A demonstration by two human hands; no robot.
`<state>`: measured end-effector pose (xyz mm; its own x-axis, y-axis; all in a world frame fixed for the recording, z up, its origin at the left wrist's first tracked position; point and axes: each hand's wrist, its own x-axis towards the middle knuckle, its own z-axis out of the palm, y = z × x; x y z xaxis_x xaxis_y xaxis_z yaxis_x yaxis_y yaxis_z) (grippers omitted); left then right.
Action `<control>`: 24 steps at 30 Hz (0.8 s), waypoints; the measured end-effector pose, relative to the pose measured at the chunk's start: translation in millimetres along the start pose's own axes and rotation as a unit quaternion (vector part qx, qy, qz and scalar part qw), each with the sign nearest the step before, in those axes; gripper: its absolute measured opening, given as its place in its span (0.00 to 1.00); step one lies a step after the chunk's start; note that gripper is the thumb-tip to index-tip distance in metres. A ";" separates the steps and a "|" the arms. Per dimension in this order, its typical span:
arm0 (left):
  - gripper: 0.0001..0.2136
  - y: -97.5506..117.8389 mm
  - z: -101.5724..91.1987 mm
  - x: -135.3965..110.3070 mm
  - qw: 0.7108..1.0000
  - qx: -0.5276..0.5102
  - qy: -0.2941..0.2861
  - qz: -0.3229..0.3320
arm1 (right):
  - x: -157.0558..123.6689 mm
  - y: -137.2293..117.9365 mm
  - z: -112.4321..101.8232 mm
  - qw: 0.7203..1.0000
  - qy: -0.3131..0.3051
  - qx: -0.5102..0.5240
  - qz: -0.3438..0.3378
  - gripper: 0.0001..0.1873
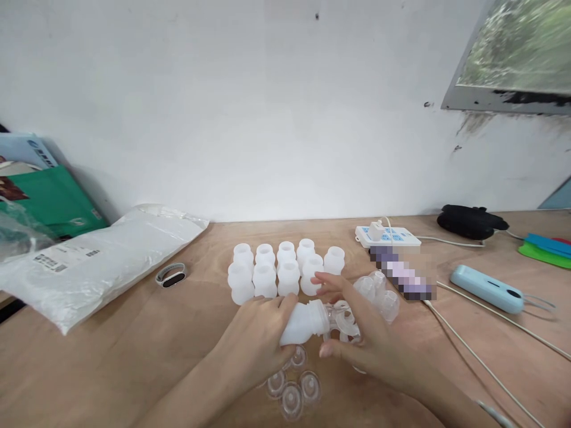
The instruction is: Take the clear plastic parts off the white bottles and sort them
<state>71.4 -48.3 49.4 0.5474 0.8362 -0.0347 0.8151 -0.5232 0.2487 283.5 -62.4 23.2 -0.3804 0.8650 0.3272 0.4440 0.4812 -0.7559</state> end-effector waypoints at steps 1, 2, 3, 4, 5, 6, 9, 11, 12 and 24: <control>0.14 0.5 0.3 -0.5 1.000 -0.001 0.000 0.008 | -0.2 0.3 0.2 1.000 -0.001 -0.007 0.006 0.29; 0.15 1.1 0.1 -1.0 1.000 -0.001 -0.002 0.012 | -0.3 0.5 0.5 1.000 -0.010 -0.011 0.011 0.23; 0.16 1.7 -0.4 -1.4 1.000 -0.006 -0.001 0.012 | -0.3 0.7 0.5 1.000 -0.019 -0.012 0.008 0.17; 0.16 2.3 -1.5 -1.9 1.000 -0.022 0.001 0.008 | -0.3 0.8 0.2 1.000 -0.025 -0.010 -0.009 0.13; 0.15 2.7 -3.1 -2.2 0.999 -0.047 0.002 0.000 | -0.2 0.5 -0.8 0.999 -0.020 -0.006 -0.038 0.11; 0.13 2.8 -5.0 -2.4 0.997 -0.081 0.001 -0.008 | -0.1 0.0 -2.6 0.997 -0.001 -0.001 -0.077 0.10; 0.07 1.7 -11.4 -2.3 0.983 -0.182 0.002 -0.026 | -0.6 -3.0 -11.0 0.987 0.075 -0.004 -0.141 0.14; 0.07 0.7 -13.8 -2.0 0.978 -0.207 0.010 -0.032 | -1.4 -5.3 -16.0 0.991 0.065 -0.016 -0.113 0.18; 0.07 0.4 -14.1 -1.8 0.977 -0.209 0.018 -0.033 | -1.8 -6.0 -17.3 0.995 0.038 -0.022 -0.091 0.19; 0.11 5.1 -3.6 -2.8 0.977 -0.213 0.025 -0.012 | 2.5 -9.0 -1.9 0.997 -0.032 0.006 -0.077 0.03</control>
<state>73.4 -52.7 54.2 0.5099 0.8602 -0.0003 0.6689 -0.3962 0.6289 280.2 -64.3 31.8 -0.4947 0.7702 0.4025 0.3678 0.6052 -0.7061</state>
